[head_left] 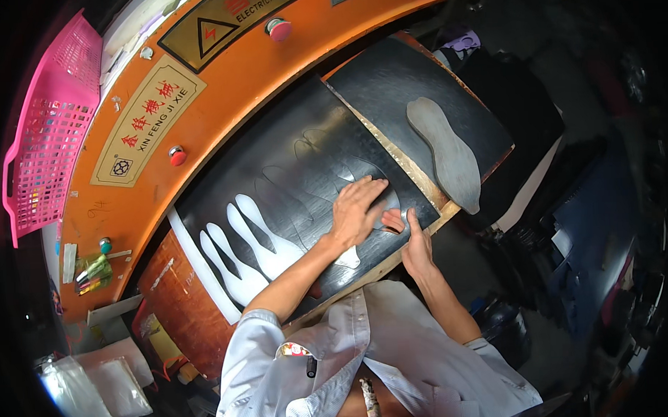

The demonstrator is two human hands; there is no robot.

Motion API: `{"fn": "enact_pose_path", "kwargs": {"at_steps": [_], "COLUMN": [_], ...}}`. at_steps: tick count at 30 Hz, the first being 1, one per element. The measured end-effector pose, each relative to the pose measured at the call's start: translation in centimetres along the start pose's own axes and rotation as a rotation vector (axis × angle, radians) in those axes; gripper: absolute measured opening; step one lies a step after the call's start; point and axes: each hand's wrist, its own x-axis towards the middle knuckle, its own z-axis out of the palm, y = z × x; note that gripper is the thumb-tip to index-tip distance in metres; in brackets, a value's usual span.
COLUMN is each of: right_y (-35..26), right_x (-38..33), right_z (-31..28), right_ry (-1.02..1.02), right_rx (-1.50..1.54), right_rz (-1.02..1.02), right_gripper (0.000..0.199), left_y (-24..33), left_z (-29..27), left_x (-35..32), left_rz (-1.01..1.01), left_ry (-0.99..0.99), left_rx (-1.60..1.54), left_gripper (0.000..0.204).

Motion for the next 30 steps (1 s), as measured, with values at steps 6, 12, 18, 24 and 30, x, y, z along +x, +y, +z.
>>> {"fn": "enact_pose_path", "kwargs": {"at_steps": [6,12,18,24,30], "right_y": [0.0,0.6,5.0,5.3,4.4], "right_x": [1.0,-2.5,-7.5,-6.1,-5.8], "right_z": [-0.7,-0.3,2.7,3.8,4.7], "right_ry": [0.501,0.243,0.308,-0.124,0.046], "right_rx": [-0.14,-0.48,-0.191,0.32,-0.074], "right_rz": [0.049,-0.02,0.273,0.367,0.243], "right_gripper": [0.044,0.052,0.04,0.038,0.057], "left_y": [-5.8,-5.0,-0.8,-1.7,-1.6], "left_z": [-13.2,-21.0,-6.4,-1.9,-10.5], "left_x": [-6.4,-18.2,-11.3,-11.0,-9.0], "left_rz": [-0.601,-0.63,0.066,0.083,-0.888], "left_ry": [1.284,1.324,0.066,0.046,0.849], "left_rx": [-1.079,-0.221,0.059,0.093,-0.272], "left_gripper": [0.067,0.06,0.068,0.081,0.057]}}
